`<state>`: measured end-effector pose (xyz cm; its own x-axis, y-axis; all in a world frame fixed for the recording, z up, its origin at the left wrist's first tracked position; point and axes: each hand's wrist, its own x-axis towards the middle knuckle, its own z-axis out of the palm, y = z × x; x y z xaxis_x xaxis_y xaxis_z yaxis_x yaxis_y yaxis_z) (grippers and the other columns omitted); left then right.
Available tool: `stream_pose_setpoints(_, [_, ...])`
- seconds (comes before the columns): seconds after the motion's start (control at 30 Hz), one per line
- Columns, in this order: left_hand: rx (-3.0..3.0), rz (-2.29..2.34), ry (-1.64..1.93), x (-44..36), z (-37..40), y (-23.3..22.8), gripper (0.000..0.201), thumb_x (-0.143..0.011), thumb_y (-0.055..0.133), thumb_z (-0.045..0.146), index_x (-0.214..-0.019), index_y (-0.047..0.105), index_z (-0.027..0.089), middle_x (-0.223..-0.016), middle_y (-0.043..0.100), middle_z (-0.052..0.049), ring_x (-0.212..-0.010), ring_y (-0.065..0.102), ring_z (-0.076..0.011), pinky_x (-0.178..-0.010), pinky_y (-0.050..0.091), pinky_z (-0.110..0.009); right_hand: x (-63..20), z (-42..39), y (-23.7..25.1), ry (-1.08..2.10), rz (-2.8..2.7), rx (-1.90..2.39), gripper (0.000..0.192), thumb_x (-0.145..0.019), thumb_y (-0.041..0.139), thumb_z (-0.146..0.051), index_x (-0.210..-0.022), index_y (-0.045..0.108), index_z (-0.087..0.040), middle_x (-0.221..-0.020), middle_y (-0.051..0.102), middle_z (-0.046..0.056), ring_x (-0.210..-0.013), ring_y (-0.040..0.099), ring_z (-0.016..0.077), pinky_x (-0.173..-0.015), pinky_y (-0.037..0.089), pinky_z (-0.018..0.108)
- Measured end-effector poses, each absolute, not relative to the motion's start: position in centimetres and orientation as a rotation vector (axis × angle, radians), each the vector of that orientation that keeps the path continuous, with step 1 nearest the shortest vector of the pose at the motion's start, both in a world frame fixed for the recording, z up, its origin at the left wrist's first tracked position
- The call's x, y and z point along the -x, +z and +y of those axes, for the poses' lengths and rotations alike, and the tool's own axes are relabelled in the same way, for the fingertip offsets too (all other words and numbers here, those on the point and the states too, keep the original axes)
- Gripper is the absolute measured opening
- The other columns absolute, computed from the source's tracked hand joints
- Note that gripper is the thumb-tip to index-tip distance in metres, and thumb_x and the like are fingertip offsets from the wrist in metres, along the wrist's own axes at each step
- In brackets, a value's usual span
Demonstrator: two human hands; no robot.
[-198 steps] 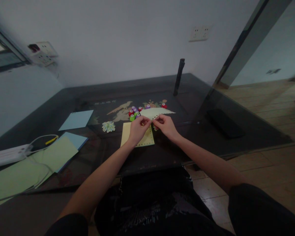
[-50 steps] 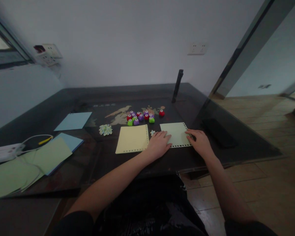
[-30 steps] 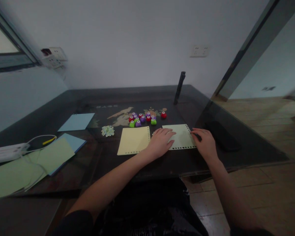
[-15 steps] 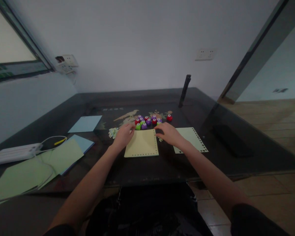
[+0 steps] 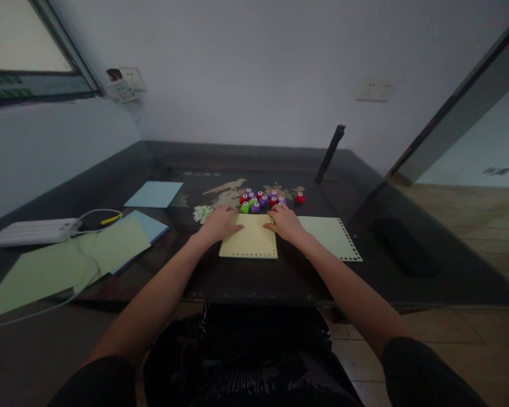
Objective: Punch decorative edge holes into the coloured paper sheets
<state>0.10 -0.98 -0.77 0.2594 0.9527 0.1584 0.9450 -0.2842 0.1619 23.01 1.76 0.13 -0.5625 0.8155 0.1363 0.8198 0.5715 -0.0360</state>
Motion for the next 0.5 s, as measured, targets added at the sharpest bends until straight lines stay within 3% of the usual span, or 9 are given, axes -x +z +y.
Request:
stream_pose_setpoints(0.3, [-2.439, 1.862, 0.424, -0.3, -1.3, -0.49, 0.046, -0.076, 0.062, 0.044, -0.112, 0.062, 0.016, -0.111, 0.058, -0.014, -0.103, 0.053, -0.0291, -0.091, 0.041, -0.042, -23.3, 2.02, -0.38, -0.036, -2.57, 1.282, 0.034, -0.081, 0.064, -0.037, -0.107, 0.063, -0.015, -0.11, 0.06, 0.013, -0.105, 0.052, 0.0277, -0.085, 0.042, 0.037])
stream_pose_setpoints(0.5, [-2.416, 1.888, 0.498, -0.39, -1.51, -0.28, 0.045, -0.072, 0.067, 0.042, -0.11, 0.06, 0.018, -0.109, 0.058, -0.013, -0.103, 0.052, -0.0306, -0.09, 0.041, -0.044, -23.15, 2.14, -0.27, -0.011, -2.445, 1.252, 0.013, -0.082, 0.062, -0.025, -0.092, 0.063, -0.017, -0.096, 0.064, 0.009, -0.095, 0.055, 0.0243, -0.079, 0.041, 0.034])
